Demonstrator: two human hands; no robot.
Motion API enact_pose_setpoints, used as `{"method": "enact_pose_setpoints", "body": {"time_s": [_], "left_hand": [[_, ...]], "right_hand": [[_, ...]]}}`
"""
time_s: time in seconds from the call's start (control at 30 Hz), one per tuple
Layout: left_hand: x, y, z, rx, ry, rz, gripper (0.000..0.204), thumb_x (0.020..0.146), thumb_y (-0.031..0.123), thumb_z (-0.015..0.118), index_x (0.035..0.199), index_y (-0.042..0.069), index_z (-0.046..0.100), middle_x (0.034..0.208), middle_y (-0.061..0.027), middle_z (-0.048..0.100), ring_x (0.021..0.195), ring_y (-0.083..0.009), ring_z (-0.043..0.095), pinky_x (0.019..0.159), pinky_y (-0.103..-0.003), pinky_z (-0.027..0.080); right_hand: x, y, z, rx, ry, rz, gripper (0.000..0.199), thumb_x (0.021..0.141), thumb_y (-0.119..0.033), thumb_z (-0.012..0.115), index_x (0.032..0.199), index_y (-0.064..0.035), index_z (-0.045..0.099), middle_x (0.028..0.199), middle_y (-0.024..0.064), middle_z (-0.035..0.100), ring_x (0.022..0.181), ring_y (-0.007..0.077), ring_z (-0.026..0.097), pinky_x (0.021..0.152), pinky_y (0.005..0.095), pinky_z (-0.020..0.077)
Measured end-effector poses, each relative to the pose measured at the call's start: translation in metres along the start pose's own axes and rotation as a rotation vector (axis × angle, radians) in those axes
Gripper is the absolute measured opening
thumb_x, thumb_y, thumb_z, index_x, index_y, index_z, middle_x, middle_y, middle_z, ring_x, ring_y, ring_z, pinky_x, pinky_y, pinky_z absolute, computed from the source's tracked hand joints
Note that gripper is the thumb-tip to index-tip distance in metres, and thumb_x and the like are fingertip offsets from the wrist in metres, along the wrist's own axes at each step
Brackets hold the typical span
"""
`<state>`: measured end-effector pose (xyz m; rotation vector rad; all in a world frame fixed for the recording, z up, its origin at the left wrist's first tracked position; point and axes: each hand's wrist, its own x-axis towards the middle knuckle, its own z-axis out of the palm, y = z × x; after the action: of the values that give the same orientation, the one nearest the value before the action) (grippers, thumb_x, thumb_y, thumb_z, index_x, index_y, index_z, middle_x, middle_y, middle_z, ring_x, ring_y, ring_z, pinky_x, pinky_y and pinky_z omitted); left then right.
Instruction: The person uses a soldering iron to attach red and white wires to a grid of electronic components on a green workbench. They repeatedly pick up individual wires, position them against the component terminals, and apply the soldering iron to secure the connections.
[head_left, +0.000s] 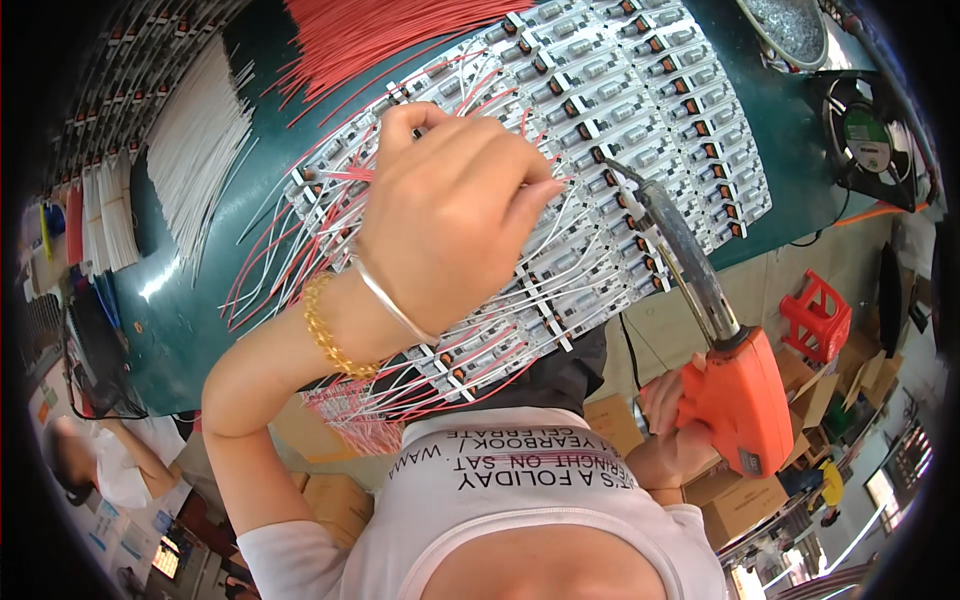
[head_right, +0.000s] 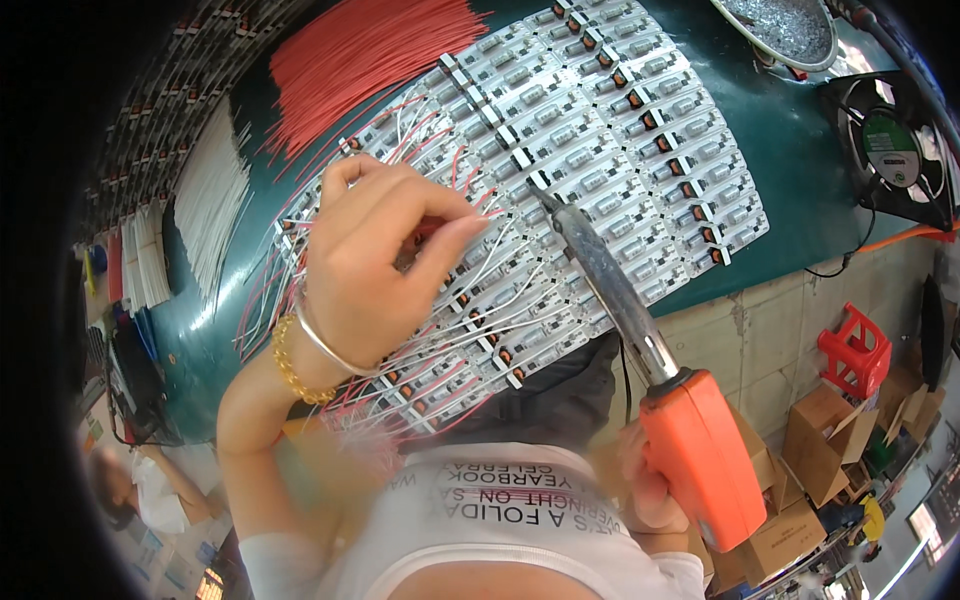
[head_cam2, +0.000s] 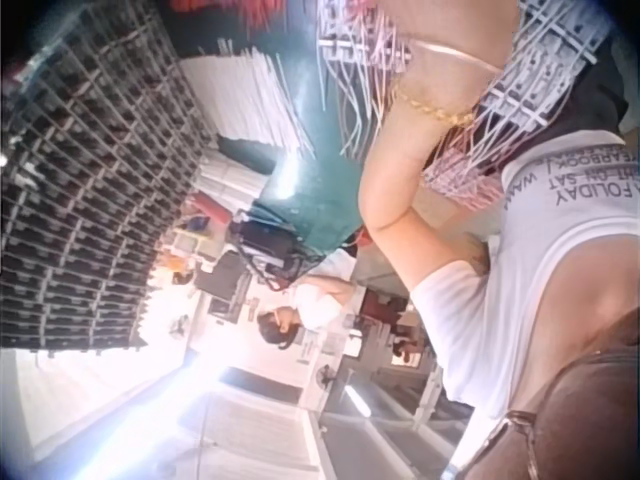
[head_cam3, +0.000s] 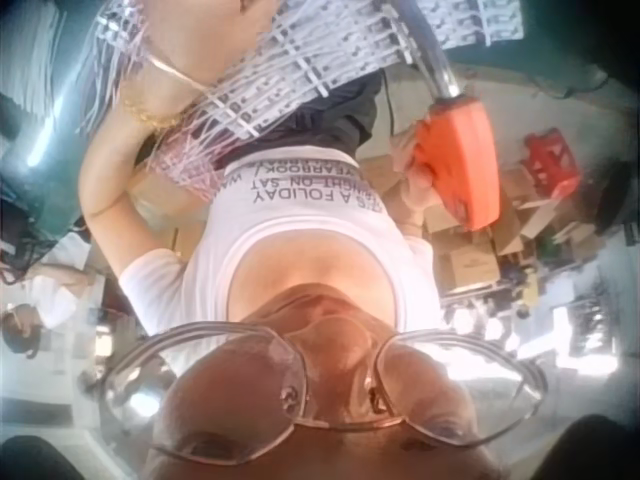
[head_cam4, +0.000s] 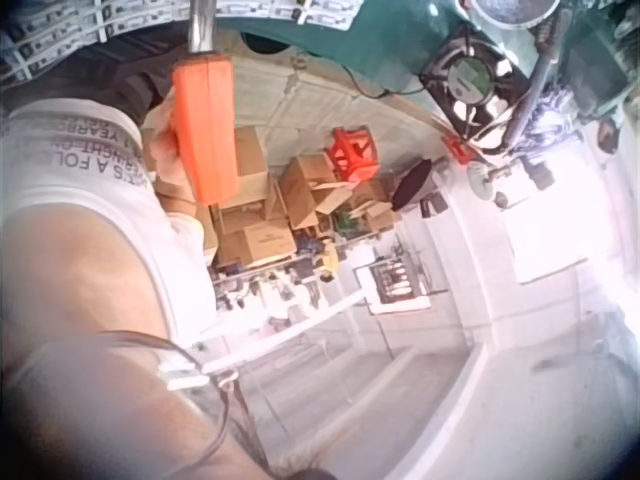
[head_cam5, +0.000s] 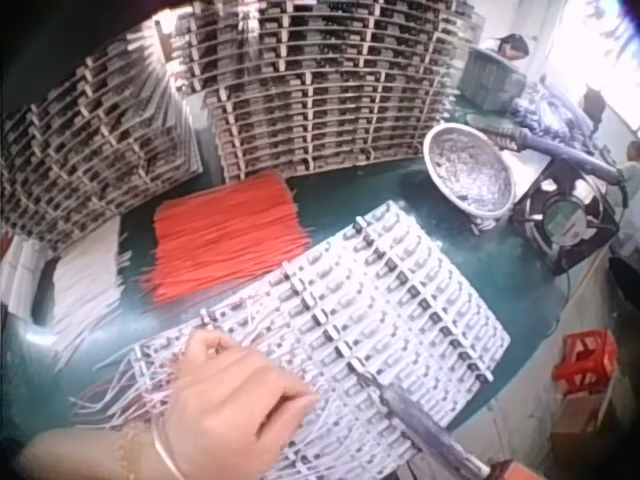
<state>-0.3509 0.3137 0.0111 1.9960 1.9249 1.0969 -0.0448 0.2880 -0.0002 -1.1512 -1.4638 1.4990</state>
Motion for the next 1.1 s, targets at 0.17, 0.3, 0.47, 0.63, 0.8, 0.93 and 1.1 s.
{"method": "enact_pose_setpoints", "body": {"time_s": [0.17,0.3,0.47,0.63,0.8,0.93,1.1], "left_hand": [[0.003,0.005,0.002,0.069,-0.034,-0.008,0.013,0.074,0.005,0.074,0.075,0.009,0.061,0.068,0.0001,0.059,0.062,-0.0180,0.055,0.080,-0.036,0.037],[0.002,0.005,0.004,0.072,-0.020,-0.004,0.014,0.073,0.004,0.074,0.074,0.009,0.060,0.067,0.0006,0.058,0.063,-0.0173,0.055,0.080,-0.036,0.037],[0.001,0.004,0.005,0.087,-0.018,0.008,0.014,0.073,0.004,0.074,0.074,0.009,0.060,0.066,0.0011,0.057,0.062,-0.0169,0.054,0.079,-0.036,0.037],[0.002,0.005,0.005,0.092,-0.017,0.014,0.014,0.073,0.005,0.074,0.074,0.009,0.060,0.067,0.0011,0.057,0.062,-0.0169,0.054,0.079,-0.035,0.037],[0.001,0.006,0.005,0.092,-0.019,0.004,0.014,0.073,0.005,0.074,0.073,0.009,0.061,0.066,0.0012,0.056,0.061,-0.0166,0.054,0.078,-0.035,0.037],[0.003,0.010,-0.004,0.235,-0.005,0.027,0.014,0.072,0.009,0.076,0.078,0.010,0.063,0.074,-0.0004,0.058,0.071,-0.0176,0.055,0.079,-0.037,0.037],[0.040,-0.030,-0.032,0.574,0.151,0.119,0.014,0.078,0.018,0.072,0.090,0.012,0.068,0.089,-0.0021,0.063,0.087,-0.0221,0.057,0.080,-0.039,0.039]], "right_hand": [[-0.007,-0.004,-0.004,-0.100,-0.025,0.082,0.034,0.084,-0.035,0.063,0.093,-0.0026,0.059,0.081,0.0031,0.054,0.065,0.0150,0.053,0.057,0.0275,0.0420],[-0.010,-0.001,-0.007,-0.249,-0.019,0.076,0.026,0.084,-0.032,0.063,0.087,-0.0058,0.061,0.084,0.0048,0.055,0.068,0.0180,0.054,0.058,0.0298,0.0422],[-0.013,-0.012,-0.004,-0.430,0.025,0.191,0.033,0.083,-0.036,0.062,0.093,-0.0039,0.062,0.079,0.0057,0.053,0.064,0.0192,0.053,0.059,0.0313,0.0421],[-0.003,0.000,-0.008,-0.151,-0.037,-0.113,0.076,0.081,-0.057,0.065,0.116,0.0080,0.049,0.051,-0.0018,0.046,0.042,0.0096,0.042,0.045,0.0252,0.0381],[0.004,-0.001,0.003,0.006,0.037,-0.082,0.075,0.083,-0.055,0.065,0.118,0.0085,0.048,0.050,-0.0019,0.045,0.041,0.0093,0.041,0.044,0.0251,0.0381],[0.008,-0.002,0.007,0.063,0.080,-0.078,0.074,0.084,-0.054,0.064,0.120,0.0090,0.047,0.050,-0.0021,0.044,0.041,0.0091,0.040,0.044,0.0250,0.0382],[0.011,-0.003,0.013,0.084,0.129,-0.077,0.073,0.086,-0.052,0.064,0.122,0.0095,0.046,0.049,-0.0023,0.043,0.040,0.0088,0.039,0.043,0.0250,0.0382]]}}
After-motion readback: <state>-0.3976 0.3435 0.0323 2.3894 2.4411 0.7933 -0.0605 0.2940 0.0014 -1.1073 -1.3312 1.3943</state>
